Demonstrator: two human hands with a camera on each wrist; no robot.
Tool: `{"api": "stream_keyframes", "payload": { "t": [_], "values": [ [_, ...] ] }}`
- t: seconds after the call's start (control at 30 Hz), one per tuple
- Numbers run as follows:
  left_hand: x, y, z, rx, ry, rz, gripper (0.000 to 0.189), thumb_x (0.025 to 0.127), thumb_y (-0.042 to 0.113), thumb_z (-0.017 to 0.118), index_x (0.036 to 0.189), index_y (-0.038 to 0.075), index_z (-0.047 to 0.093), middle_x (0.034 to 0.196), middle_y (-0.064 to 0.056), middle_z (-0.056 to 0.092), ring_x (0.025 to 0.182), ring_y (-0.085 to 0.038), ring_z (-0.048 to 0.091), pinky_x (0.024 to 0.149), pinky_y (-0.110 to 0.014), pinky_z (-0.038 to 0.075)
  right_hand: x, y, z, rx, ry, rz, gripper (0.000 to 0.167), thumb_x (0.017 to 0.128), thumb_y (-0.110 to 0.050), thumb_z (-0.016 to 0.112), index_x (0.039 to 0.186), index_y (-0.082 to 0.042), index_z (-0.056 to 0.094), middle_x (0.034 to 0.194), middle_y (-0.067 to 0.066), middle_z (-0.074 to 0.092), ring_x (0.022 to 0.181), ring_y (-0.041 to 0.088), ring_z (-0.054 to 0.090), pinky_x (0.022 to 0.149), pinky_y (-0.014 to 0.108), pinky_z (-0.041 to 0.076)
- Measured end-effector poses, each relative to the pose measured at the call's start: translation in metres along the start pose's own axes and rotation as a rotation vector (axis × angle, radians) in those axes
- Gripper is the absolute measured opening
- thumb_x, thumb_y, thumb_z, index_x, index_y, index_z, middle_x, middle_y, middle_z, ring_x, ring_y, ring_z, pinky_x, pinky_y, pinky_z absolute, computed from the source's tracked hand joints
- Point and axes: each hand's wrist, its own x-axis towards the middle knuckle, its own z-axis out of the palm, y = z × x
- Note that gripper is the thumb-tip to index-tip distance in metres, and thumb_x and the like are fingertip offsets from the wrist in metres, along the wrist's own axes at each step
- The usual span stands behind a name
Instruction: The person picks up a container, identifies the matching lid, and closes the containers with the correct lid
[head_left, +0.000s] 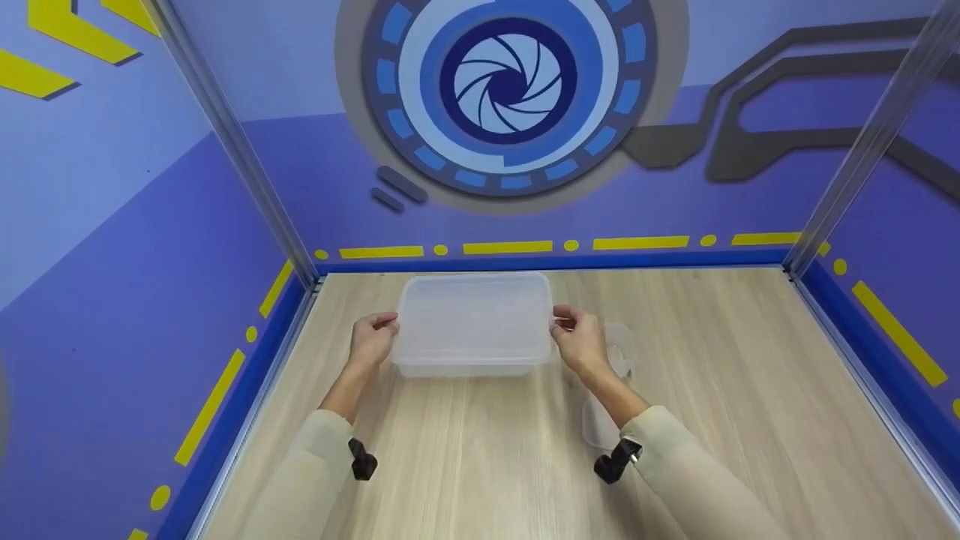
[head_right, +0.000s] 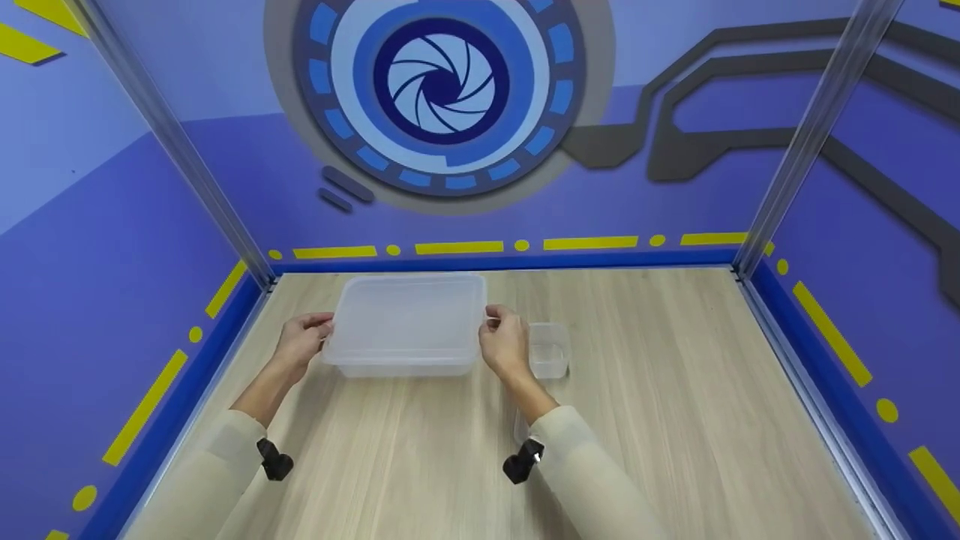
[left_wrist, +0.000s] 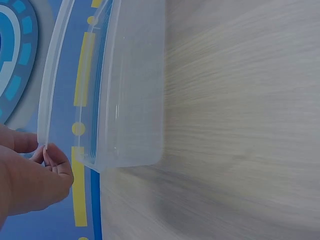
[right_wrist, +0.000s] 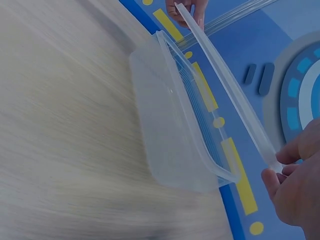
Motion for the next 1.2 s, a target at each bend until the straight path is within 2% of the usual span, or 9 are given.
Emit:
{"api": "stream_keyframes", "payload": {
  "t": [0.17,0.3,0.6,0.83,1.07,1.2],
  "values": [
    [0.002,0.0,0.003,0.071,0.029,0.029,0.034,0.107,0.003,0.053,0.138,-0.009,0.061,0.129,-0.024,0.064,0.121,-0.035,0.059,0.103,-0.044,0.049,0.002,0.001,0.0,0.01,-0.009,0.024,0.031,0.098,0.004,0.066,0.128,0.01,0.068,0.123,0.023,0.072,0.113,0.034,0.069,0.093,0.038,0.057],
    [0.003,0.0,0.006,0.089,0.032,0.027,0.035,0.107,0.003,0.052,0.139,-0.008,0.061,0.13,-0.023,0.064,0.122,-0.034,0.059,0.104,-0.045,0.049,0.004,0.003,0.001,0.0,-0.009,0.022,0.032,0.098,0.004,0.066,0.129,0.011,0.068,0.121,0.024,0.072,0.112,0.034,0.069,0.093,0.039,0.057],
    [0.006,-0.009,0.009,0.052,0.025,0.028,0.038,0.104,-0.005,0.048,0.141,-0.01,0.057,0.134,-0.025,0.062,0.127,-0.036,0.057,0.108,-0.045,0.048,0.007,0.008,0.004,-0.035,-0.009,0.012,0.03,0.097,0.004,0.066,0.126,0.01,0.07,0.116,0.024,0.074,0.112,0.034,0.07,0.093,0.04,0.058],
    [0.008,-0.014,0.008,0.035,0.024,0.06,0.04,0.105,-0.005,0.049,0.143,-0.011,0.056,0.136,-0.026,0.061,0.13,-0.037,0.056,0.11,-0.045,0.047,0.009,0.011,0.007,-0.031,-0.025,0.026,0.03,0.098,0.003,0.066,0.128,0.01,0.07,0.117,0.024,0.074,0.112,0.034,0.07,0.095,0.042,0.058],
    [0.011,-0.022,0.005,0.026,0.021,0.121,0.038,0.105,-0.007,0.048,0.142,-0.013,0.056,0.135,-0.028,0.061,0.128,-0.039,0.057,0.109,-0.046,0.047,0.013,0.011,0.01,-0.029,-0.033,0.018,0.032,0.098,0.003,0.066,0.129,0.011,0.068,0.119,0.025,0.073,0.114,0.036,0.07,0.097,0.043,0.057],
    [0.013,-0.027,0.004,0.015,0.01,0.12,0.038,0.105,-0.007,0.049,0.142,-0.013,0.055,0.136,-0.028,0.061,0.128,-0.039,0.057,0.109,-0.046,0.047,0.015,0.011,0.013,-0.027,-0.031,0.021,0.033,0.098,0.004,0.065,0.13,0.011,0.068,0.12,0.025,0.073,0.115,0.035,0.069,0.097,0.044,0.057]
  ]
}}
